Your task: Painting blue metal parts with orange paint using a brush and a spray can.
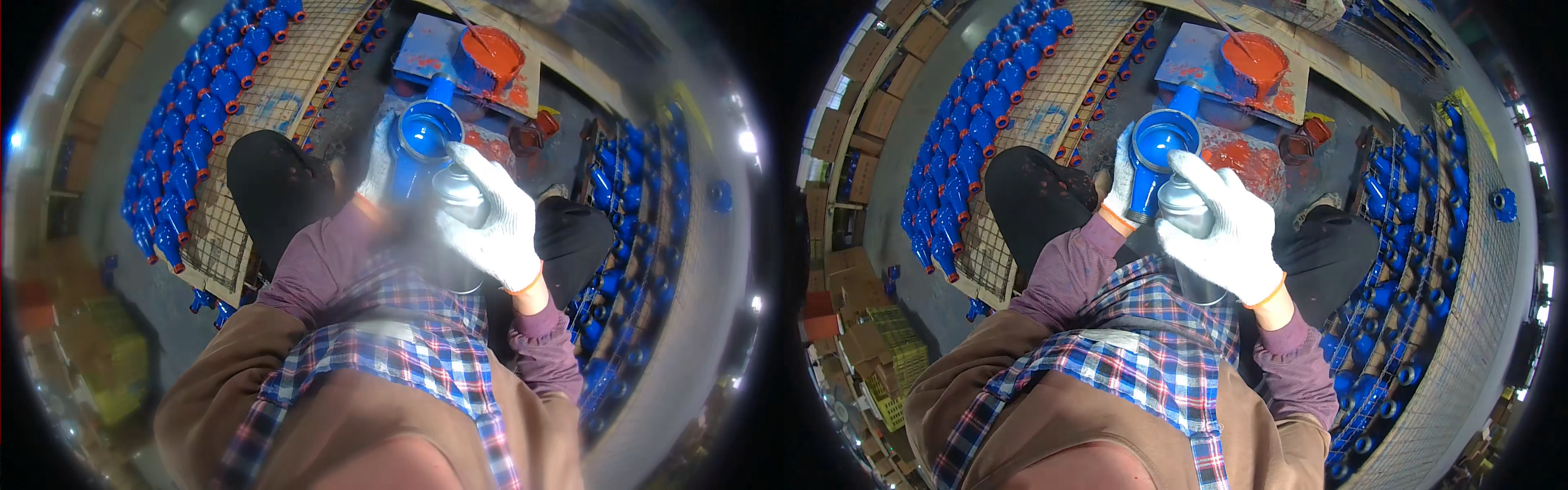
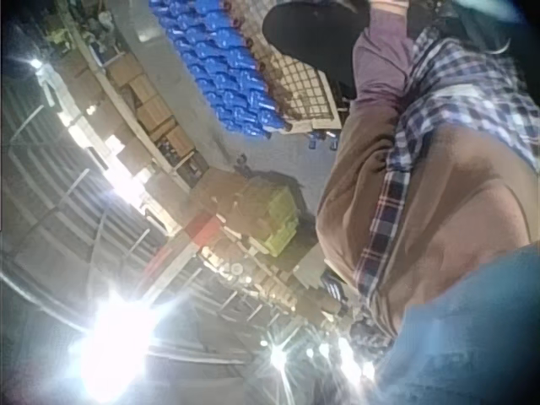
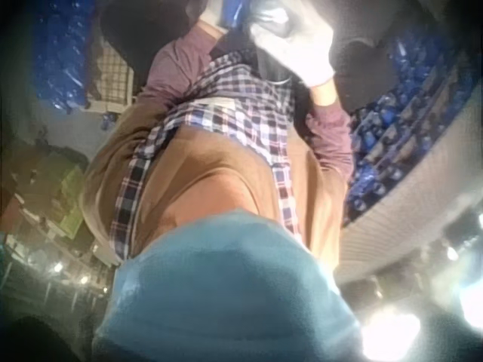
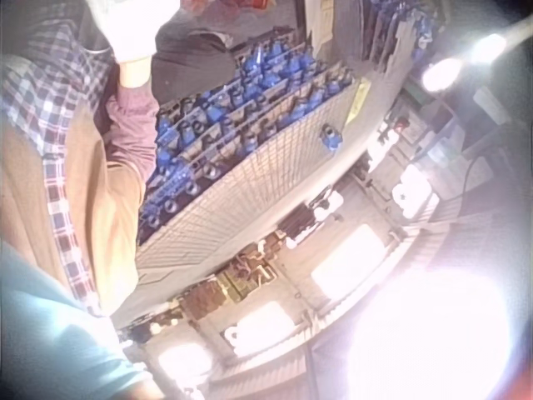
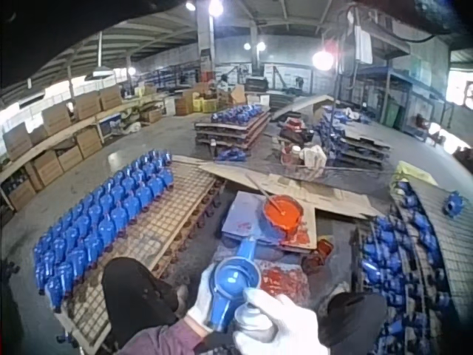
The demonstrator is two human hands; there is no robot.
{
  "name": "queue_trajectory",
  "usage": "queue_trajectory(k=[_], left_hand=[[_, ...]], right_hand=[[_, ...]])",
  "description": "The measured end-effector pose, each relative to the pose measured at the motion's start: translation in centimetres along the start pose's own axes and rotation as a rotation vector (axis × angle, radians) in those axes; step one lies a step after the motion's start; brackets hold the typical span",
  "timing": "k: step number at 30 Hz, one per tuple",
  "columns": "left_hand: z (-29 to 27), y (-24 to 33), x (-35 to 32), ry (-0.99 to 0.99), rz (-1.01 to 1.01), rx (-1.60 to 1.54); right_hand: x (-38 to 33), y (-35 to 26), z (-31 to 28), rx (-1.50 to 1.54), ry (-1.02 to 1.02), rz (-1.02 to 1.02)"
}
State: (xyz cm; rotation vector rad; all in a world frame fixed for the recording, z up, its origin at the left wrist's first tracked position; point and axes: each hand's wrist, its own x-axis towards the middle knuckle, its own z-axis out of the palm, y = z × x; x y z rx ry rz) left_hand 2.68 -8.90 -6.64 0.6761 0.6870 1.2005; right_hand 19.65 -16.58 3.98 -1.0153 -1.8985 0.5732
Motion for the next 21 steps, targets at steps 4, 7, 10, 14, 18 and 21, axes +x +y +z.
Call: queue_trajectory(k=[4, 7, 10, 14, 18, 21], left_hand=[[0.1, 1.6, -1.1, 0.002, -0.130, -0.242], [-0.2, 1.7, -1.4, -0.048, -0.207, -0.451], [-1.0, 0.9, -0.7, -0.075, -0.015, -0.044], [-2.8, 0.0, -0.2, -0.098, -0.124, -0.168], [-3.9, -0.3, -0.2, -0.108, -0.241, -0.451], [-4.2, -0.4, 0.3, -0.129, -0.127, -0.177]], right_hand=[[0.2, 0.7, 0.3, 0.005, -0.051, 0.027], [0.5, 1.3, 0.6, 0.121, -0.048, 0.031], [0.6, 1.7, -0.1, 0.232, -0.013, 0.125], [-0.3, 1.1, -1.5, 0.268, 0.033, 0.227], [-1.6, 0.2, -2.3, 0.345, 0.007, 0.282], [-1.6, 0.2, -1.3, 0.307, 0.005, 0.248]])
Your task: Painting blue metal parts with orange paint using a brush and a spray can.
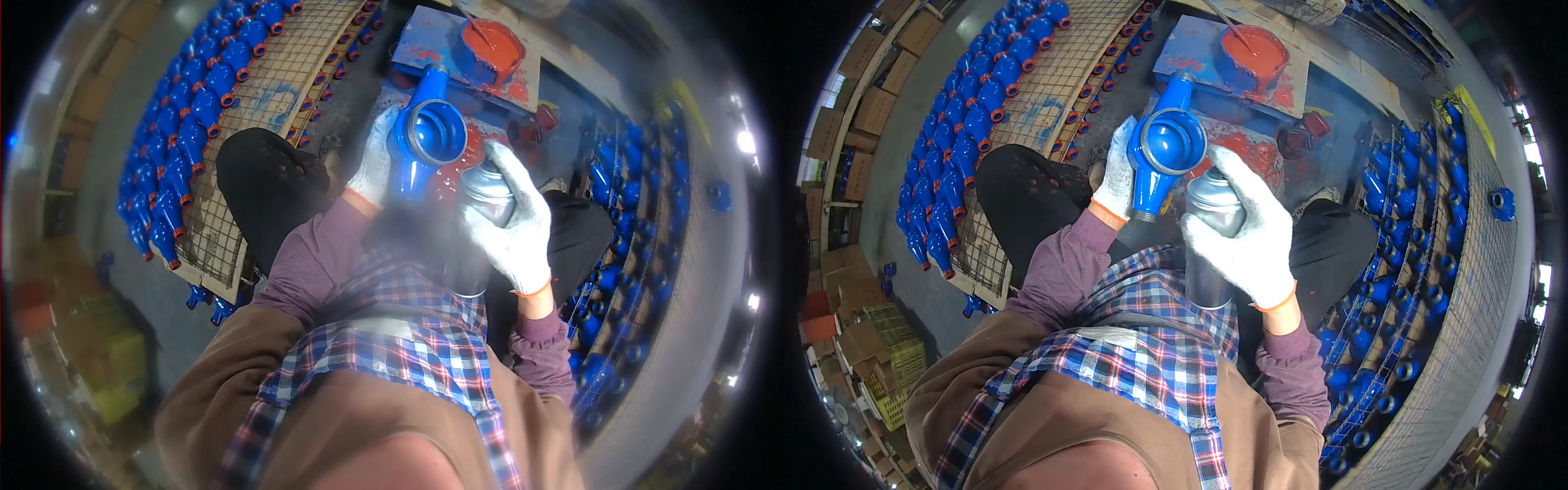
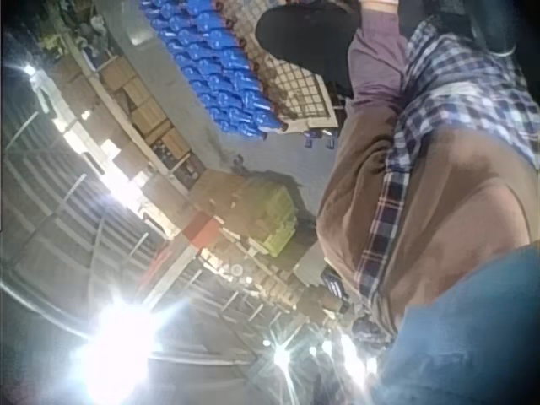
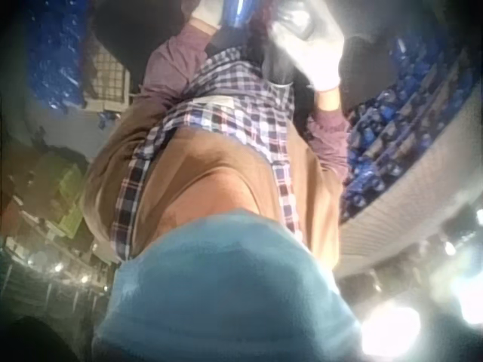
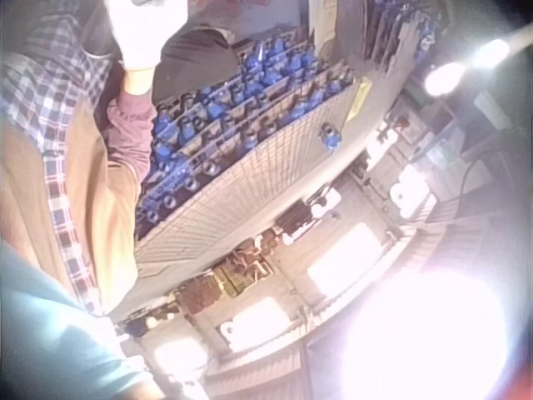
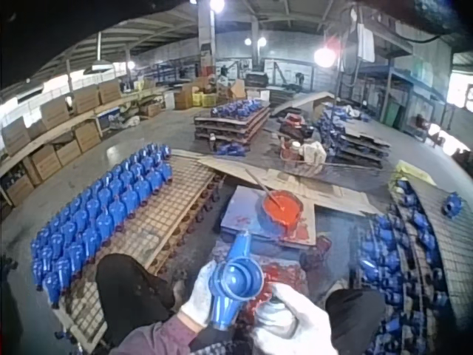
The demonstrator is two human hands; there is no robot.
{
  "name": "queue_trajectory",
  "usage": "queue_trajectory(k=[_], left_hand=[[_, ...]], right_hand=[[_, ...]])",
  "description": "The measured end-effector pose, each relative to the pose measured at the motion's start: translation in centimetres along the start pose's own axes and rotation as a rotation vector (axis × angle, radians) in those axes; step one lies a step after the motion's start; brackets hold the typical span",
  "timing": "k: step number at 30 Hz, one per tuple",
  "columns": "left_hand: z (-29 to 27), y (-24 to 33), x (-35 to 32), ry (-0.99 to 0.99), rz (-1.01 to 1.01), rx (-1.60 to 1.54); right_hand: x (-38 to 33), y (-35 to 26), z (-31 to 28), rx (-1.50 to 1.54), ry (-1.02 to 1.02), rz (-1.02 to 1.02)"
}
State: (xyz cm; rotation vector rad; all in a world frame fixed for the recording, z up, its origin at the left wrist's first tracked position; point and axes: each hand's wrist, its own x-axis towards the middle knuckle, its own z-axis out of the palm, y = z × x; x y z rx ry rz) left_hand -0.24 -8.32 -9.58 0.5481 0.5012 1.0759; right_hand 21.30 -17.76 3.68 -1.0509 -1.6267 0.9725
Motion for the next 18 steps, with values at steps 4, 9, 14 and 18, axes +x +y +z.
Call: queue_trajectory(k=[4, 9, 14, 18], left_hand=[[0.9, -0.9, 0.0, 0.054, 0.069, -0.009], [3.0, -1.3, -0.3, 0.229, 0.435, 0.724], [2.2, 0.7, -1.2, 0.148, 0.229, 0.505], [0.5, 0.2, -0.8, 0.248, 0.048, 0.043]], right_hand=[[0.8, 0.6, 1.2, -0.188, 0.033, -0.127], [1.7, 1.3, 1.1, -0.403, 0.102, -0.203], [-0.3, 0.7, 0.0, -0.383, 0.091, -0.088], [-1.5, -0.3, -0.9, 0.047, 0.017, 0.114]])
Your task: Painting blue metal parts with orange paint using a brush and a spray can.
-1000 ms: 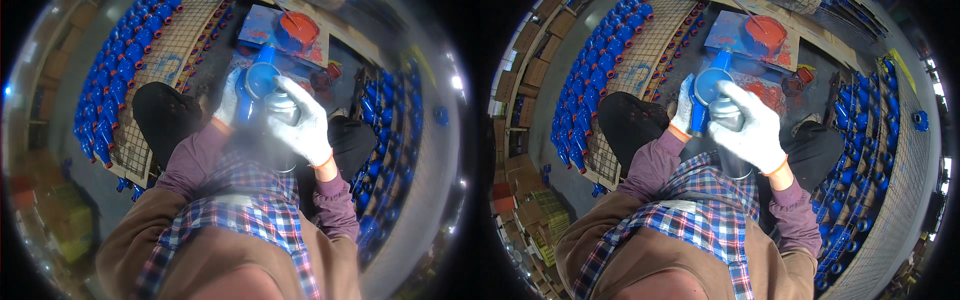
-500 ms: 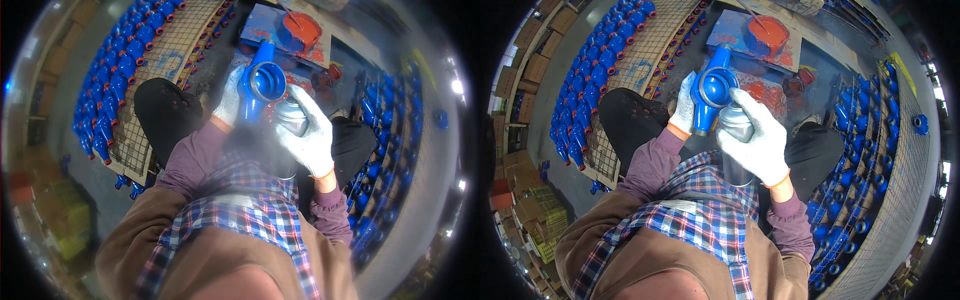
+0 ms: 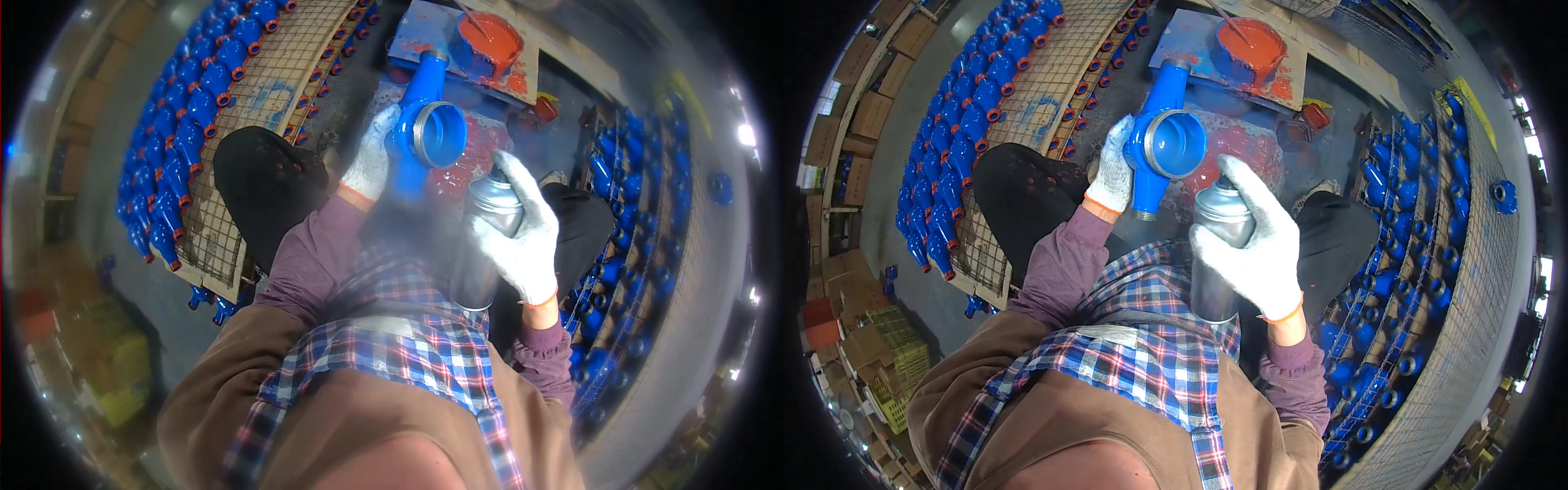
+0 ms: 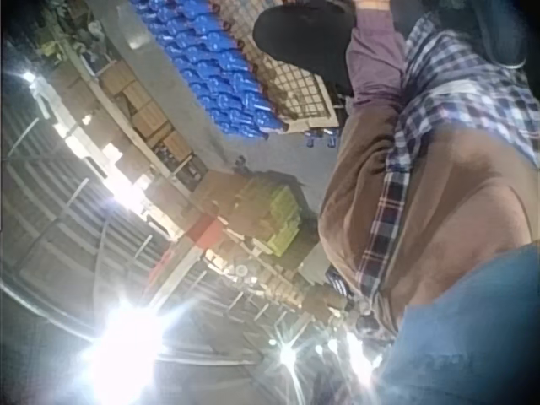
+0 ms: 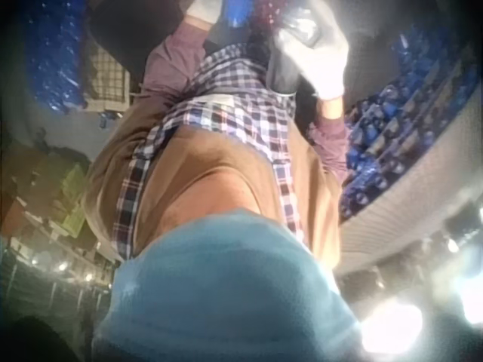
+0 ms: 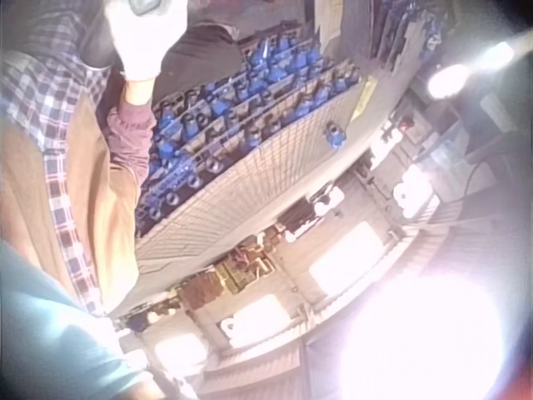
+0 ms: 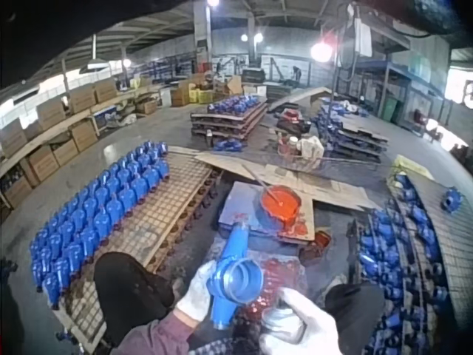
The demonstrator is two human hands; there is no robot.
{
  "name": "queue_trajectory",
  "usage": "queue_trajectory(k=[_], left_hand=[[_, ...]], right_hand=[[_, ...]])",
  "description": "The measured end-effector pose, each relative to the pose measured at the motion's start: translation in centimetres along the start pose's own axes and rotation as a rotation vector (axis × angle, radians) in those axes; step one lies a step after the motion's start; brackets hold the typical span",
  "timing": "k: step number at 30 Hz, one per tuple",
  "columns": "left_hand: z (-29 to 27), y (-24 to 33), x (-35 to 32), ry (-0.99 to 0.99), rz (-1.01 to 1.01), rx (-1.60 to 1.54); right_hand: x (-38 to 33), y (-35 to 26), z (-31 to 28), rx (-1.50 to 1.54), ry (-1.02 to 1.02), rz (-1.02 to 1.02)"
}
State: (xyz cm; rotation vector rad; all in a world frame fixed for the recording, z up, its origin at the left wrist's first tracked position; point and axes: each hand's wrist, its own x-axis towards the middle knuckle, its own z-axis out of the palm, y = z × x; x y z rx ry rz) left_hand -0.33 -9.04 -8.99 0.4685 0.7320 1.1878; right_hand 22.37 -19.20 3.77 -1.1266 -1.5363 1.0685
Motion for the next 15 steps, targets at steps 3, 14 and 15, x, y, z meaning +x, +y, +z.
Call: queue_trajectory(k=[3, 14, 15], left_hand=[[-0.4, -0.5, 1.4, -0.070, 0.185, 0.426], [1.1, -1.2, 0.6, -0.248, -0.080, -0.457], [1.1, -1.0, 1.0, -0.301, -0.119, -0.526]], right_hand=[[0.5, -0.4, 0.0, 0.055, 0.065, -0.013], [1.9, -0.1, 3.9, 0.047, 0.081, -0.062], [2.0, -0.1, 4.0, 0.012, 0.083, -0.076]])
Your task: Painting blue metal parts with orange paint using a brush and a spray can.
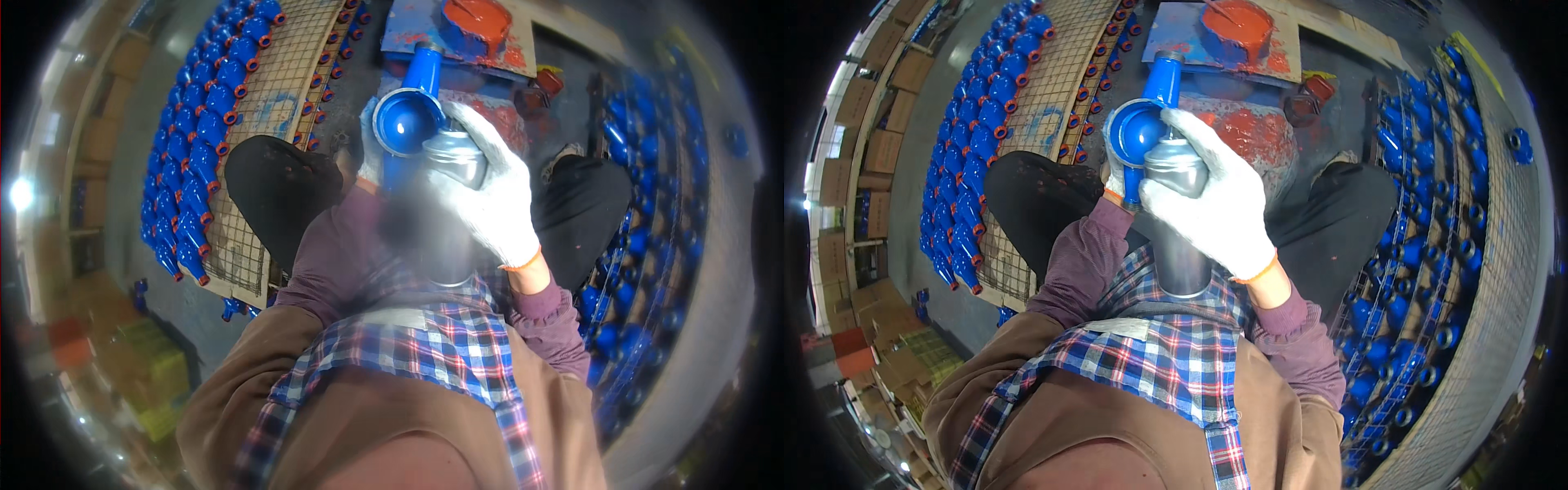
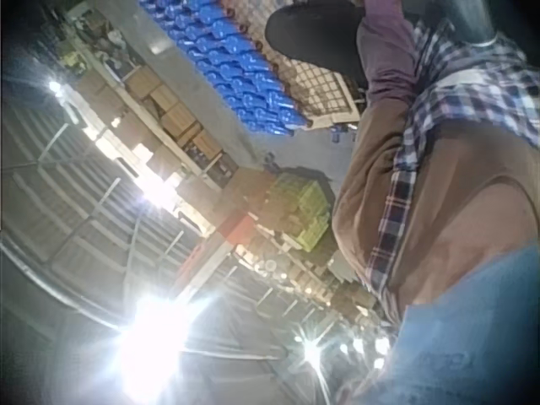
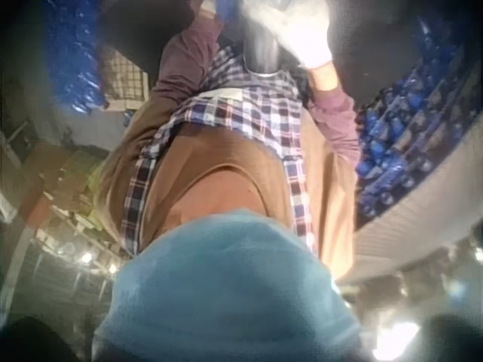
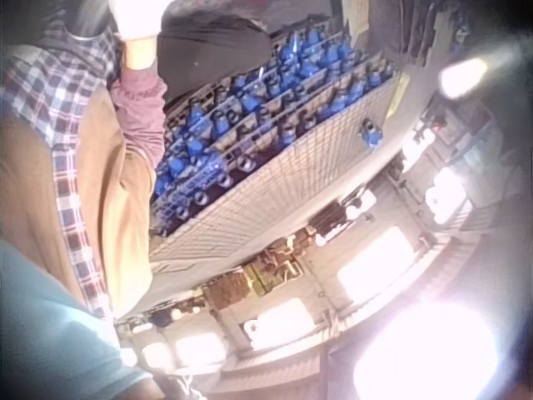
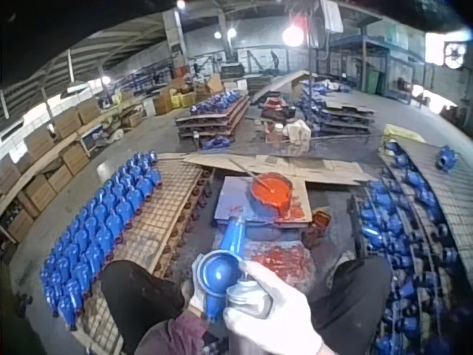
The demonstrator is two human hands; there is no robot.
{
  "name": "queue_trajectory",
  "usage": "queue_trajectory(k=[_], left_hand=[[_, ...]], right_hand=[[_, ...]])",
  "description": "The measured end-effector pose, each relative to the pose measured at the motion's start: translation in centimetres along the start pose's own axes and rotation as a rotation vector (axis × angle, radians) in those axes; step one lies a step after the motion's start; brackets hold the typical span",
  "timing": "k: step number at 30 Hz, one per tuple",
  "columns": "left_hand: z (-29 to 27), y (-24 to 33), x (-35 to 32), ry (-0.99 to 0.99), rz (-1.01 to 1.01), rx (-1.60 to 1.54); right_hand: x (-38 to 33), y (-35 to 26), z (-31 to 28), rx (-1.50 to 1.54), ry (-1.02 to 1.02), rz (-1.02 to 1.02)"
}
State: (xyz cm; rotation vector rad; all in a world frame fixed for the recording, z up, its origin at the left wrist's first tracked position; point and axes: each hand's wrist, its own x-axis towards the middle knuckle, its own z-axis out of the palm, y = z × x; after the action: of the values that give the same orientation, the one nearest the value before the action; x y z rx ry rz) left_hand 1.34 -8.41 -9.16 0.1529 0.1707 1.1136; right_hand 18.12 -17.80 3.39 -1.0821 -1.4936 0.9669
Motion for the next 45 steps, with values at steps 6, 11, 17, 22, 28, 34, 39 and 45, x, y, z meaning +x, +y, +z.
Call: queue_trajectory(k=[6, 11, 17, 22, 28, 34, 39, 45], left_hand=[[1.3, -0.2, -1.6, 0.397, 0.143, 0.402], [2.9, 0.0, -2.0, 0.287, -0.015, 0.428], [2.3, 1.1, -0.9, -0.015, -0.195, 0.203], [1.6, 2.4, -0.3, -0.154, -0.330, -0.092], [-0.3, 3.1, -0.7, 0.030, -0.084, 0.267], [-1.4, 4.0, -1.3, -0.030, 0.020, 0.426], [-0.4, 3.1, -1.2, 0.091, 0.138, 0.499], [1.2, 1.4, -0.1, -0.212, -0.185, 0.096]], right_hand=[[0.3, -0.3, 0.4, -0.108, 0.005, 0.009], [0.4, -0.2, 0.2, -0.140, -0.045, 0.019], [0.0, 0.4, -1.5, -0.319, -0.141, -0.101], [-0.4, -0.5, -5.0, -0.264, -0.158, -0.130], [-3.7, -4.7, -10.7, -0.205, 0.251, 0.010], [-8.1, -4.5, -15.8, -0.613, 0.586, -0.034], [-12.1, 3.2, -17.6, -0.662, 0.582, 0.135], [-20.8, 18.2, -16.8, -1.160, 0.519, 0.656]])
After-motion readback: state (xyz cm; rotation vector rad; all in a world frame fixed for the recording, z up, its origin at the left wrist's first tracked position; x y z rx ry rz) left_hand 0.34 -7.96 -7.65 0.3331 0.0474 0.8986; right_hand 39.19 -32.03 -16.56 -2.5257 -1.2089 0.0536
